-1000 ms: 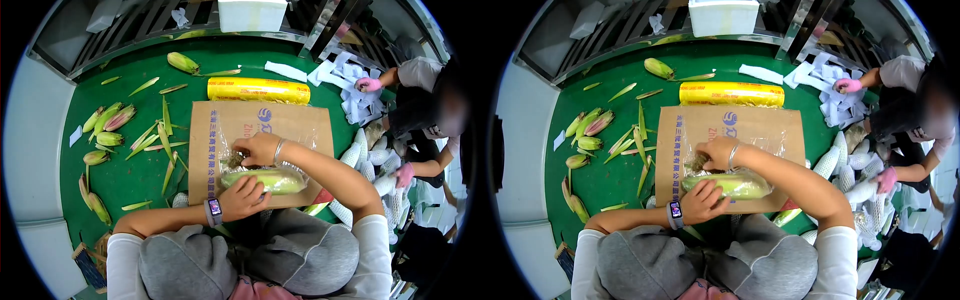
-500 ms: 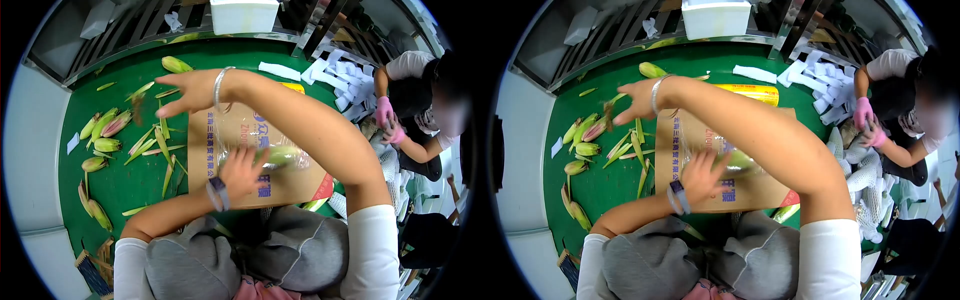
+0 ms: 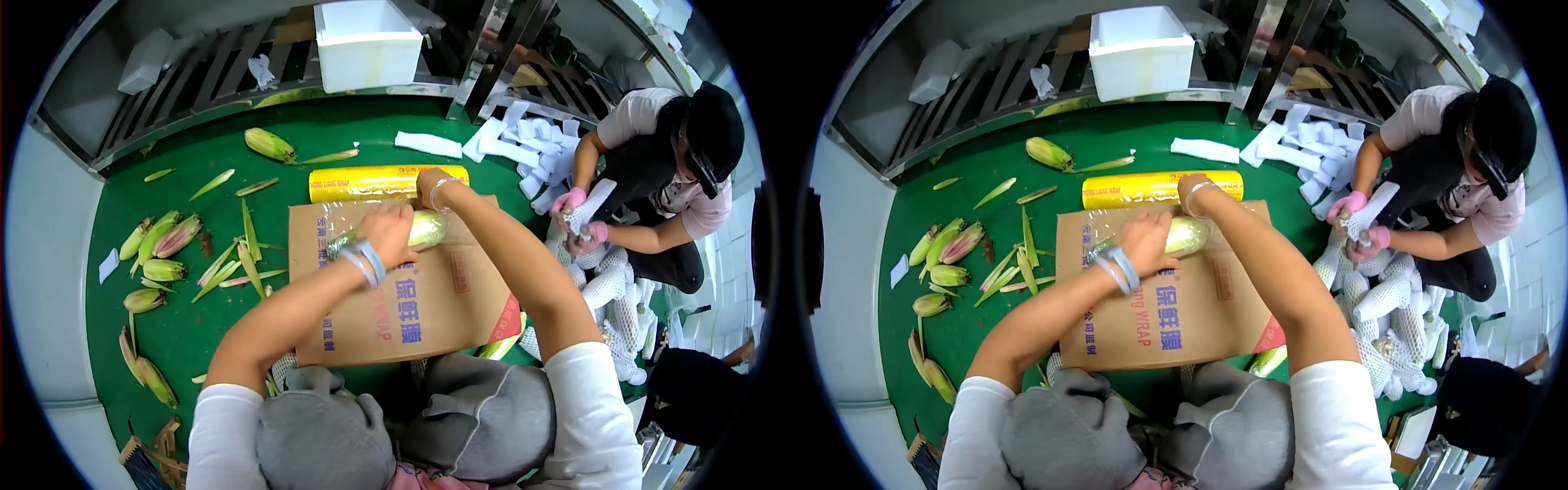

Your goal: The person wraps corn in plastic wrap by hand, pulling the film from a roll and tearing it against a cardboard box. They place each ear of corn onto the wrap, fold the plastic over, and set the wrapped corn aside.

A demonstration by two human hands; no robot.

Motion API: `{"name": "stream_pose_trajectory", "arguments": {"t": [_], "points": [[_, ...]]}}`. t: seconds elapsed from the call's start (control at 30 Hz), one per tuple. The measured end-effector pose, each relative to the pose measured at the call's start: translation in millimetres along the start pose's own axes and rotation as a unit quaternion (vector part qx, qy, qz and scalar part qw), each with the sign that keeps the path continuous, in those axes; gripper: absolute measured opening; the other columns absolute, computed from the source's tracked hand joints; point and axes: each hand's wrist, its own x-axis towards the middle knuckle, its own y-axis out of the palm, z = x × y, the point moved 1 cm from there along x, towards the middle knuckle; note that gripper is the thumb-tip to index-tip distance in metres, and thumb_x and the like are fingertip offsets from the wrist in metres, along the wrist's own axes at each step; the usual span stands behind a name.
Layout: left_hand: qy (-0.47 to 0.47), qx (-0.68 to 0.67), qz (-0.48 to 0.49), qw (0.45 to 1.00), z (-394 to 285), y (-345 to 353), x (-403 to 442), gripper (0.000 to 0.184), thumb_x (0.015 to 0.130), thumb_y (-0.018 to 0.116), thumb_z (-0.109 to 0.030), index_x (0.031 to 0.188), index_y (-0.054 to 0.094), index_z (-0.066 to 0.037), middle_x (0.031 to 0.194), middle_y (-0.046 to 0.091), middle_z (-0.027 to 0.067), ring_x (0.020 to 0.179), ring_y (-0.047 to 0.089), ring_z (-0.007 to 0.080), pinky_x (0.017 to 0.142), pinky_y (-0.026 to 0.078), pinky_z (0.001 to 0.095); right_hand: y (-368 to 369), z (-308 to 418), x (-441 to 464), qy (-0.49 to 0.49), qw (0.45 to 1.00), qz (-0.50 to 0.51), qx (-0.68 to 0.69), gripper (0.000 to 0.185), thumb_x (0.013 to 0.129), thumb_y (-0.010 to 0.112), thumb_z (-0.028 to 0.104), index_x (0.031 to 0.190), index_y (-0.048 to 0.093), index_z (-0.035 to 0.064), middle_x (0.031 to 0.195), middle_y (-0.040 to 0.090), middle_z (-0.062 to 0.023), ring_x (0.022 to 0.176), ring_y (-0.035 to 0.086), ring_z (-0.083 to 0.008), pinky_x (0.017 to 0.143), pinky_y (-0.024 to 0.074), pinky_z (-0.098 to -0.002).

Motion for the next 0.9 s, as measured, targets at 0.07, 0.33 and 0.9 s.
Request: {"name": "stream_pose_trajectory", "arguments": {"t": [0.07,0.33,0.9], "points": [[0.023,-0.073,0.073,0.994,1.9,1.1,-3.1,0.052,0.056,0.077,-0.031,0.091,0.054,0.000,0.083,0.061,0.0206,0.081,0.059,0.0363,0.073,0.049,0.0430,-15.4,5.5,-12.0,0.016,0.995,0.089,0.028,0.021,0.065,0.076,0.017,0.080,0.070,0.0032,0.073,0.068,-0.0095,0.065,0.067,-0.0222,0.063,0.0531,-0.0324],[0.199,-0.172,0.666,0.698,-22.9,-46.9,-128.1,0.050,0.063,0.075,-0.031,0.099,0.059,0.001,0.084,0.064,0.0183,0.082,0.062,0.0289,0.075,0.048,0.0381,45.6,-13.9,-43.7,-0.071,0.978,-0.117,0.160,0.019,0.077,0.061,0.016,0.091,0.057,0.0040,0.090,0.058,-0.0184,0.084,0.057,-0.0327,0.076,0.0461,-0.0378],[-0.187,-0.567,-0.431,0.677,15.1,-112.5,-179.3,0.044,0.074,0.074,-0.013,0.110,0.050,-0.002,0.100,0.060,0.0062,0.087,0.056,0.0093,0.078,0.047,0.0251,-8.1,174.1,-170.6,-0.201,0.910,0.004,0.362,0.051,0.064,0.074,0.015,0.107,0.053,0.0007,0.093,0.060,-0.0129,0.082,0.059,-0.0290,0.072,0.0478,-0.0363]]}}
